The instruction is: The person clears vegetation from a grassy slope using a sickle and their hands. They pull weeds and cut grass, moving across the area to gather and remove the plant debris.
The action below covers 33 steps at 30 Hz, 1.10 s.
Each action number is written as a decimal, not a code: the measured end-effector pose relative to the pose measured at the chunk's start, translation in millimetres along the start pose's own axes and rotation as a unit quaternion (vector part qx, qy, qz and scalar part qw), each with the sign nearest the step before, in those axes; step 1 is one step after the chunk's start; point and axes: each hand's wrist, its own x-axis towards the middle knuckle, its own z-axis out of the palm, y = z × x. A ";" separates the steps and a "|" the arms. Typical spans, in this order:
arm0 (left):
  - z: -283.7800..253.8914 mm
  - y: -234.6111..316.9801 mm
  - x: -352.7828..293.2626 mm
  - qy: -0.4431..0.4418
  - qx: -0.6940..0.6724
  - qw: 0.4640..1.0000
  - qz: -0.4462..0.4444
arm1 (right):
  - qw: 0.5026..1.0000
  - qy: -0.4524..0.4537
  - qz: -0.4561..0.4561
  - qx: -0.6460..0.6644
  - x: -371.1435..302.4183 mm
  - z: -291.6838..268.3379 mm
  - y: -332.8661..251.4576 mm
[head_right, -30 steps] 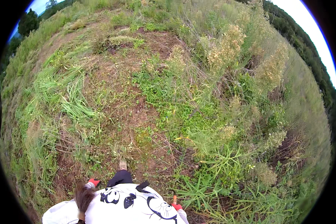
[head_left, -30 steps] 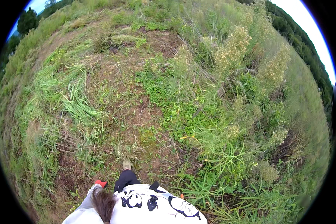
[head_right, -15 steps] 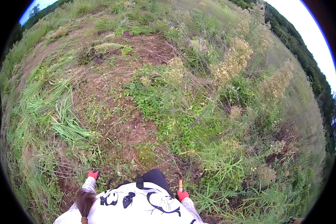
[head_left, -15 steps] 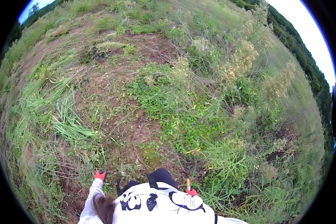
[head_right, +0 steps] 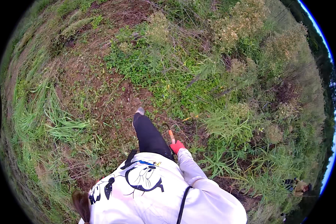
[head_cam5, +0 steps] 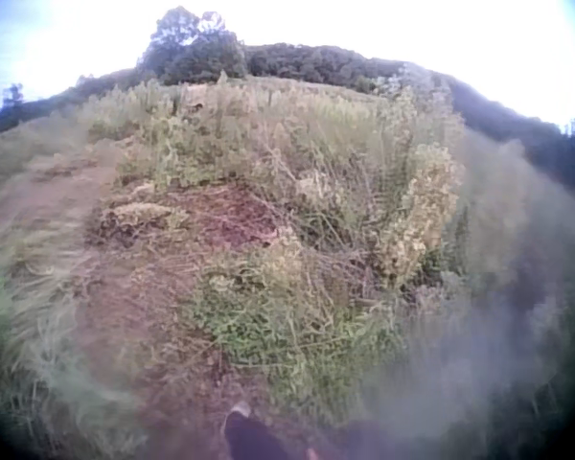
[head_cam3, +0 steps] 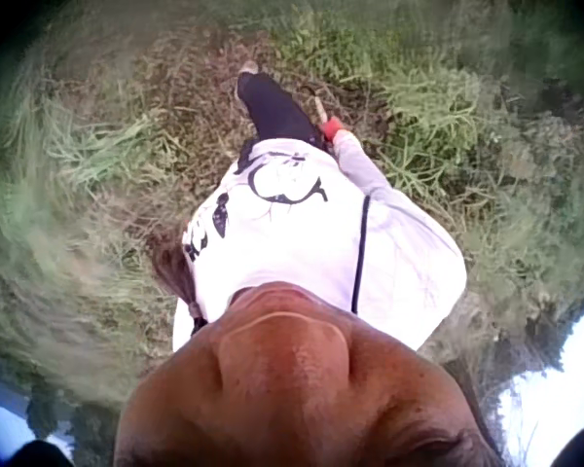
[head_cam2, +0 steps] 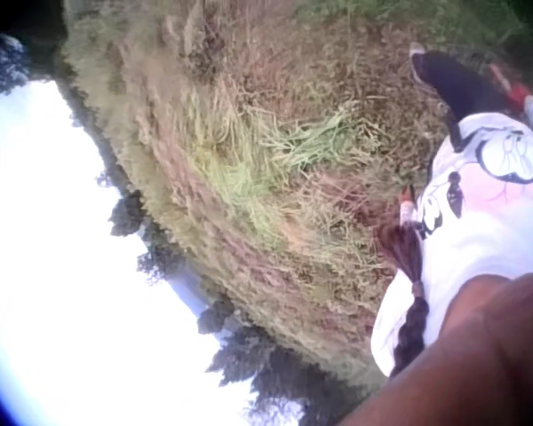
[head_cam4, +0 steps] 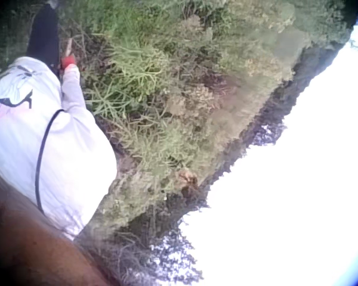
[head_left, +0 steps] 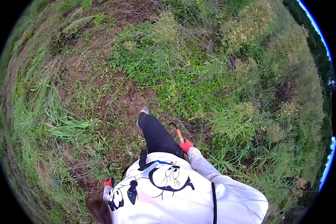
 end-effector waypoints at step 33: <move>154.8 598.0 224.8 0.079 0.670 0.726 0.136 | 0.946 -0.027 0.089 0.310 123.8 -118.9 -250.0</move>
